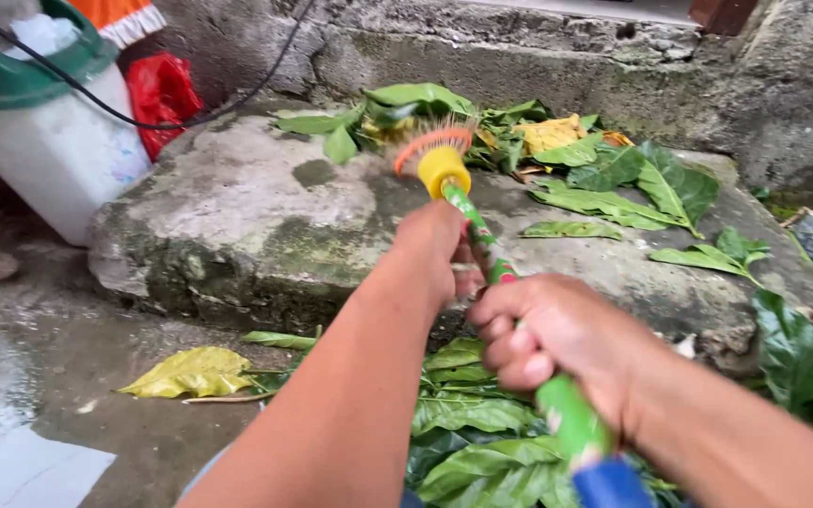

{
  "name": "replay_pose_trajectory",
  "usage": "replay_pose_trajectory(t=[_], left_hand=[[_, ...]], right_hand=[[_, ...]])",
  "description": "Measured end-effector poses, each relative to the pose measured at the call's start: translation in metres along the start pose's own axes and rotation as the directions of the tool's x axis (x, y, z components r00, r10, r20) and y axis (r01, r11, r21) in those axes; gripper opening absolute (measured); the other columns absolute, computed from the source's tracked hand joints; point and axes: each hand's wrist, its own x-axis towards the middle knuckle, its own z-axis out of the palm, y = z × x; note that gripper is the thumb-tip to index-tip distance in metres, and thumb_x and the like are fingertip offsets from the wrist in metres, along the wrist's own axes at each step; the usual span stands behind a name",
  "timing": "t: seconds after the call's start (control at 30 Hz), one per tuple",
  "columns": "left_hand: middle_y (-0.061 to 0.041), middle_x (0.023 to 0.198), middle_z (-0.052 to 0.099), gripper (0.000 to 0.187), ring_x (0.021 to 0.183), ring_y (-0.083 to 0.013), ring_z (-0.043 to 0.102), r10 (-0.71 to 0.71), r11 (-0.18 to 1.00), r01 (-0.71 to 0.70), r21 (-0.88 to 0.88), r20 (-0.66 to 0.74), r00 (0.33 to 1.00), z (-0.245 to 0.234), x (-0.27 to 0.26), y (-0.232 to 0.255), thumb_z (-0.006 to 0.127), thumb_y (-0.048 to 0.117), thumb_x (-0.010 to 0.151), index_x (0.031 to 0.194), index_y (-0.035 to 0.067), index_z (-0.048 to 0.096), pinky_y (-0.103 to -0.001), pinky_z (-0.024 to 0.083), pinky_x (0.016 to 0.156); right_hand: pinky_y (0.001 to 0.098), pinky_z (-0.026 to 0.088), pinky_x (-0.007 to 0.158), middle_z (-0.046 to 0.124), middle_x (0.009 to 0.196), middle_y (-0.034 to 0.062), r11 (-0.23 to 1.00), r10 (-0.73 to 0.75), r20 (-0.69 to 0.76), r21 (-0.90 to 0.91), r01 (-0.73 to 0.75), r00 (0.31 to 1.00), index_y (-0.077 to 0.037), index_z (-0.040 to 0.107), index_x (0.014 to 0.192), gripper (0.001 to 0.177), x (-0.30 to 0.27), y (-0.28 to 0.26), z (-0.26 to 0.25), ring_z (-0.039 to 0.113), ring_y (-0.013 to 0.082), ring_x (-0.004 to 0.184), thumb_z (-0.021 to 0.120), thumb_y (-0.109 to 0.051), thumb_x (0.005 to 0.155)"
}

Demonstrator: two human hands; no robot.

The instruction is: Sweep dead leaves off a concrete ledge using a small broom.

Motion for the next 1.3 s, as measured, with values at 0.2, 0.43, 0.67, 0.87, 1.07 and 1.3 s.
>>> replay_pose_trajectory(t=[0.2, 0.43, 0.67, 0.87, 1.07, 1.3], left_hand=[[-0.015, 0.074, 0.056, 0.026, 0.058, -0.0297, 0.057, 0.240, 0.882, -0.272, -0.385, -0.130, 0.962, -0.027, 0.045, 0.004, 0.045, 0.029, 0.093, 0.090, 0.005, 0.055, -0.050, 0.052, 0.050], [-0.021, 0.088, 0.063, 0.040, 0.064, -0.0303, 0.062, -0.133, 0.843, -0.020, -0.537, -0.246, 0.960, -0.036, 0.008, 0.017, 0.039, 0.037, 0.101, 0.102, -0.001, 0.051, -0.042, 0.046, 0.053], [-0.024, 0.093, 0.070, 0.023, 0.064, -0.0321, 0.064, -0.027, 0.945, -0.091, -0.314, -0.355, 0.934, -0.017, 0.047, -0.001, 0.061, 0.005, 0.089, 0.109, -0.005, 0.065, -0.041, 0.047, 0.053], [-0.015, 0.098, 0.071, 0.032, 0.077, -0.0251, 0.059, 0.003, 0.965, -0.115, -0.236, -0.428, 0.904, 0.005, -0.022, 0.000, 0.074, 0.013, 0.085, 0.111, -0.003, 0.067, -0.044, 0.049, 0.065], [-0.013, 0.092, 0.067, 0.019, 0.074, -0.0226, 0.053, -0.034, 0.936, -0.148, -0.321, -0.499, 0.866, -0.019, -0.005, 0.003, 0.061, 0.012, 0.088, 0.096, -0.004, 0.069, -0.042, 0.041, 0.060], [-0.010, 0.084, 0.061, 0.014, 0.071, -0.0220, 0.051, -0.112, 0.885, -0.085, -0.458, -0.386, 0.916, -0.016, 0.011, -0.006, 0.053, 0.009, 0.091, 0.092, 0.001, 0.065, -0.043, 0.038, 0.060]], right_hand=[[0.0203, 0.025, 0.029, 0.042, 0.057, -0.0012, 0.978, -0.018, 0.109, -0.203, 0.039, 0.994, -0.006, 0.048, 0.079, 0.015, 0.003, -0.033, 0.040, 0.033, 0.0040, 0.039, 0.059, -0.002, 0.089], [0.0181, 0.026, 0.031, 0.043, 0.061, -0.0052, 0.983, 0.163, 0.398, -0.141, -0.116, 0.903, -0.005, 0.050, 0.091, 0.015, 0.131, -0.074, -0.032, 0.035, 0.0007, 0.042, 0.058, -0.011, 0.101], [0.0220, 0.031, 0.031, 0.045, 0.063, -0.0055, 0.968, 0.150, 0.434, 0.119, -0.221, 0.888, -0.010, 0.048, 0.091, 0.020, -0.009, -0.020, -0.090, 0.038, 0.0018, 0.042, 0.058, -0.019, 0.105], [0.0190, 0.029, 0.029, 0.043, 0.060, -0.0046, 0.994, 0.021, 0.290, -0.107, 0.010, 0.957, -0.008, 0.048, 0.085, 0.017, -0.032, -0.049, -0.006, 0.037, 0.0011, 0.040, 0.059, -0.012, 0.098], [0.0150, 0.029, 0.029, 0.045, 0.066, -0.0038, 0.988, 0.133, 0.409, -0.124, -0.089, 0.903, -0.005, 0.048, 0.093, 0.013, 0.083, -0.069, -0.023, 0.037, -0.0011, 0.041, 0.056, -0.011, 0.100], [0.0251, 0.027, 0.029, 0.044, 0.062, -0.0057, 0.965, 0.176, 0.548, 0.067, -0.252, 0.818, -0.010, 0.043, 0.090, 0.025, 0.022, -0.029, -0.127, 0.038, 0.0018, 0.043, 0.058, -0.019, 0.107]])
